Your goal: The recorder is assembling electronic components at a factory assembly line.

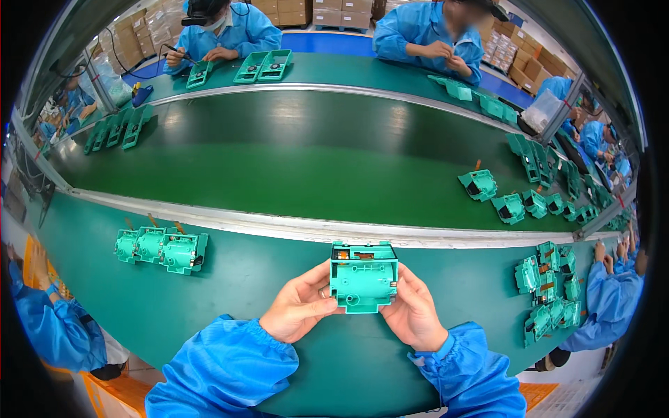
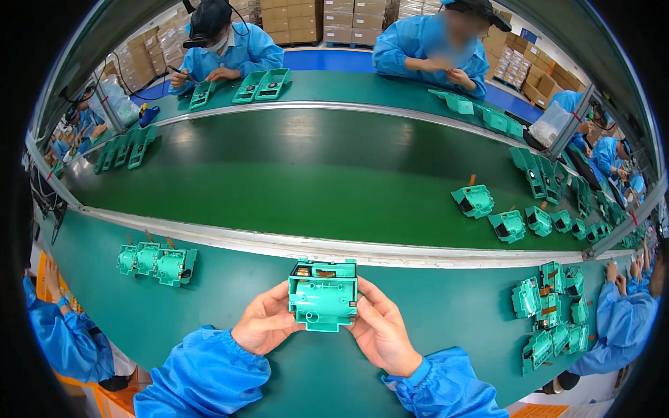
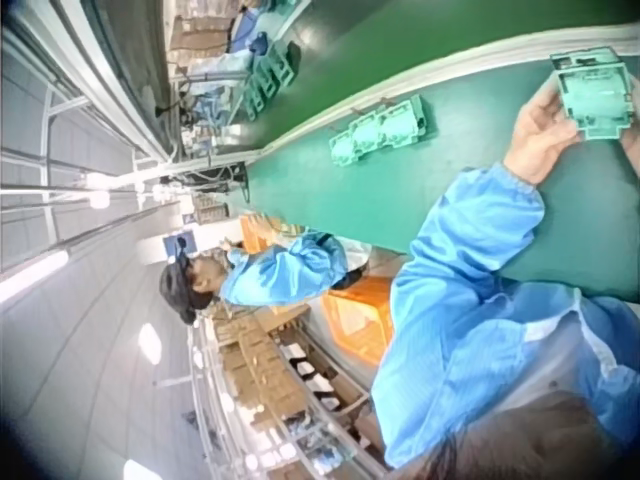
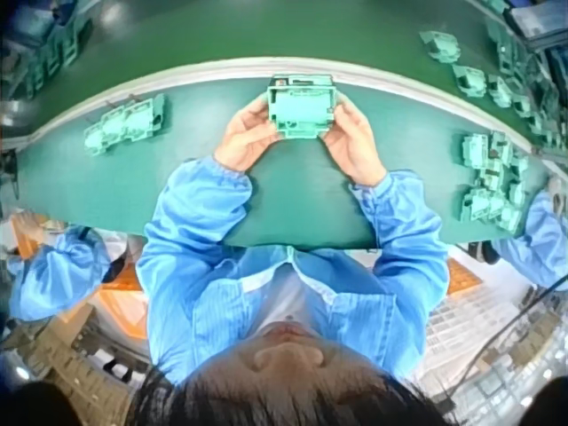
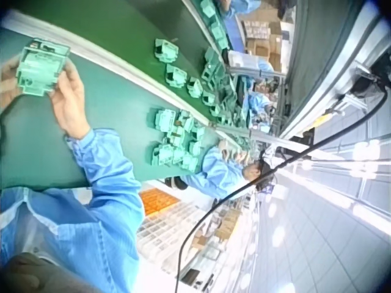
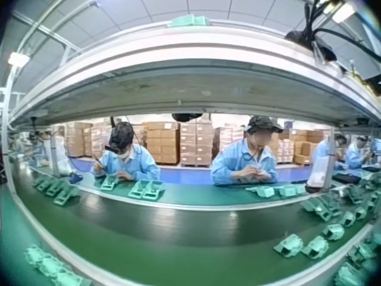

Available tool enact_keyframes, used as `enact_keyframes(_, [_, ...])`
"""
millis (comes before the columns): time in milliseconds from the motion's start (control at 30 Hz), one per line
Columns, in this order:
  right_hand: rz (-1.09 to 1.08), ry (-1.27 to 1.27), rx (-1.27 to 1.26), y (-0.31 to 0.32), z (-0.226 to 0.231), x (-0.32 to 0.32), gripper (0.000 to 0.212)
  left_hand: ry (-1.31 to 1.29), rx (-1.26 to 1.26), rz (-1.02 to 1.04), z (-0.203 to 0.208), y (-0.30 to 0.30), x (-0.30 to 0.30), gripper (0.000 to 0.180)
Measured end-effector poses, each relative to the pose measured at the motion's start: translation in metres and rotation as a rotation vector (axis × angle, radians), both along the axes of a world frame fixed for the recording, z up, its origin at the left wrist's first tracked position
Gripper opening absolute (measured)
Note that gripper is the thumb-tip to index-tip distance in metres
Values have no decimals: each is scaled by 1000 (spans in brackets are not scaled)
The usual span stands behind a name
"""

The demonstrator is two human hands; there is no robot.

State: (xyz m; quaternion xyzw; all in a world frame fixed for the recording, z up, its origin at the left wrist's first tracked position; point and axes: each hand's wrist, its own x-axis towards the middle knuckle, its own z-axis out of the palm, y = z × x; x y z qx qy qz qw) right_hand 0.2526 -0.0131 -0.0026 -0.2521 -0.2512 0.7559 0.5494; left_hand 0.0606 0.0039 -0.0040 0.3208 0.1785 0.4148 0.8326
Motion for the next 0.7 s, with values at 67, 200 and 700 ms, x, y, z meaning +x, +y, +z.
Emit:
enact_keyframes(67, [23,32,-11,0,2,-1,40,79,-20,7,0,0,-1,61])
enact_keyframes(200, [58,-12,13,1,0,4,37,82,-22,-24,2,-1,-2,57])
enact_keyframes(700, [7,-109,144,-5,5,-6,38,77,-108,7,1,3,-3,48])
